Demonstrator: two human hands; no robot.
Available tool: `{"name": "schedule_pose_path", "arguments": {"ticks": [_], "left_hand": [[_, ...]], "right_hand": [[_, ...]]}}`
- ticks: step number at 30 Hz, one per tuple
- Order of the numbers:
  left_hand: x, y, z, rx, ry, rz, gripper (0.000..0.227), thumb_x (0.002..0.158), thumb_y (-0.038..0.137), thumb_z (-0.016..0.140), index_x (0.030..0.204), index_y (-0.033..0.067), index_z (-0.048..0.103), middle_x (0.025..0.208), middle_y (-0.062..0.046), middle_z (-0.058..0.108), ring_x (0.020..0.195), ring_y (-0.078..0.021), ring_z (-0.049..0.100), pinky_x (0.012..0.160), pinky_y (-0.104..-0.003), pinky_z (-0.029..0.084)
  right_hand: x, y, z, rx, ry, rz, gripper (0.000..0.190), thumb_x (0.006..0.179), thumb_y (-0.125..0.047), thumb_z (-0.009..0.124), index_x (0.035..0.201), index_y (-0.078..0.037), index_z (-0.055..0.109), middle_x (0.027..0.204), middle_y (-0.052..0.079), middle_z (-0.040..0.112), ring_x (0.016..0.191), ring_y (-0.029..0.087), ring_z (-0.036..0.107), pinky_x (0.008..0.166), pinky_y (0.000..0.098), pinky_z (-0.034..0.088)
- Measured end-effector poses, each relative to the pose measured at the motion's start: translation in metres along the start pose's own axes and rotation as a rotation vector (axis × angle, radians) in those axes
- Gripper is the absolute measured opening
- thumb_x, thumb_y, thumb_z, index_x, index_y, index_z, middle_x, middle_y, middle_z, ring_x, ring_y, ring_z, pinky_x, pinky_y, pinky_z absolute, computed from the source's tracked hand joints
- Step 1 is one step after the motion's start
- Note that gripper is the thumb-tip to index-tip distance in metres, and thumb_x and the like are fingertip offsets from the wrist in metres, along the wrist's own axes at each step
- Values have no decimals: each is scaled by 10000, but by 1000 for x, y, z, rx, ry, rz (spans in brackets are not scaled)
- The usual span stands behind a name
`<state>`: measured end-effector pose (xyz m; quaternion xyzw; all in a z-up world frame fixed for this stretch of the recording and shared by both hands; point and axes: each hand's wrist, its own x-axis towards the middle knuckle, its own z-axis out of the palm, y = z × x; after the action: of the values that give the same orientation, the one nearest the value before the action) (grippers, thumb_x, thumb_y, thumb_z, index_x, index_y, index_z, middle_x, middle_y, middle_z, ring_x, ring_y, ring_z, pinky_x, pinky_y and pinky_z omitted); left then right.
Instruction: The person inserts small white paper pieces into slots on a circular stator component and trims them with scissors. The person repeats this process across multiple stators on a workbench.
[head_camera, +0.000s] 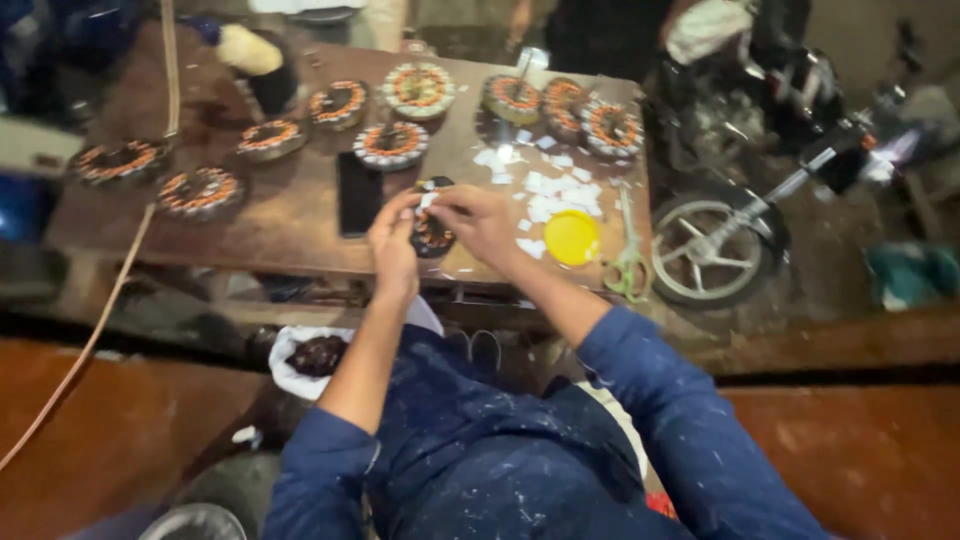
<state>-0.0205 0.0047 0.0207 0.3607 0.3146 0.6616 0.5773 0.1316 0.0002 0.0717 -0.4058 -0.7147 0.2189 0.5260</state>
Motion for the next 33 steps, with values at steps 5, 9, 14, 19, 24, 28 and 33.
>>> {"name": "schedule_pose_path", "arguments": {"ticks": [5,9,14,19,24,28,33], "left_hand": [[0,0,-1,135,-24,48,246,1049,47,506,1169,-23,709,1297,-117,679,1206,-207,625,1081,-335,466],[0,-2,-2,181,-2,75,296,1040,57,510,1306,13,631,1344,-102,660,1256,-176,605,1106,-329,443],[-3,-6,-5,32,47,-40,316,1057,89,525,1340,-14,618,1316,-102,660,1187,-174,620,1047,-325,474],[-2,-10,-4,-34,15,-63,335,1069,121,510,1345,-19,637,1288,-91,686,1155,-168,632,1026,-313,485],[-5,-4,-14,130,27,14,331,1071,134,545,1347,-25,635,1316,-87,674,1197,-160,617,1060,-298,467],[-4,-2,-6,70,-11,-2,356,1070,154,544,1358,-38,625,1302,-121,677,1166,-195,636,1046,-325,497],[-2,-5,-2,-125,-28,-84,383,1071,154,510,1387,-52,578,1334,-133,657,1189,-203,637,1064,-339,502]], "right_hand": [[8,-11,4,-94,25,-79,105,886,-32,749,987,-24,722,1066,134,723,962,254,719,783,345,571],[15,-21,4,-161,61,-119,104,901,-4,751,971,-11,673,1070,151,708,978,283,705,834,377,564],[18,-19,0,-197,-74,-155,118,899,-1,751,968,-6,655,1070,148,703,976,302,711,838,384,571],[23,-11,2,-210,-175,-82,101,887,-14,736,938,-4,650,1010,148,689,920,312,701,796,383,561],[26,-11,27,-281,15,-49,123,806,-42,757,889,-25,668,898,143,646,839,336,664,735,415,534],[22,-16,19,-455,-166,-51,102,826,-32,736,912,-34,681,949,166,628,937,379,625,804,468,511],[15,-24,2,-309,-117,-184,134,875,-94,717,990,-31,692,1066,156,669,1031,366,652,893,437,541]]}}
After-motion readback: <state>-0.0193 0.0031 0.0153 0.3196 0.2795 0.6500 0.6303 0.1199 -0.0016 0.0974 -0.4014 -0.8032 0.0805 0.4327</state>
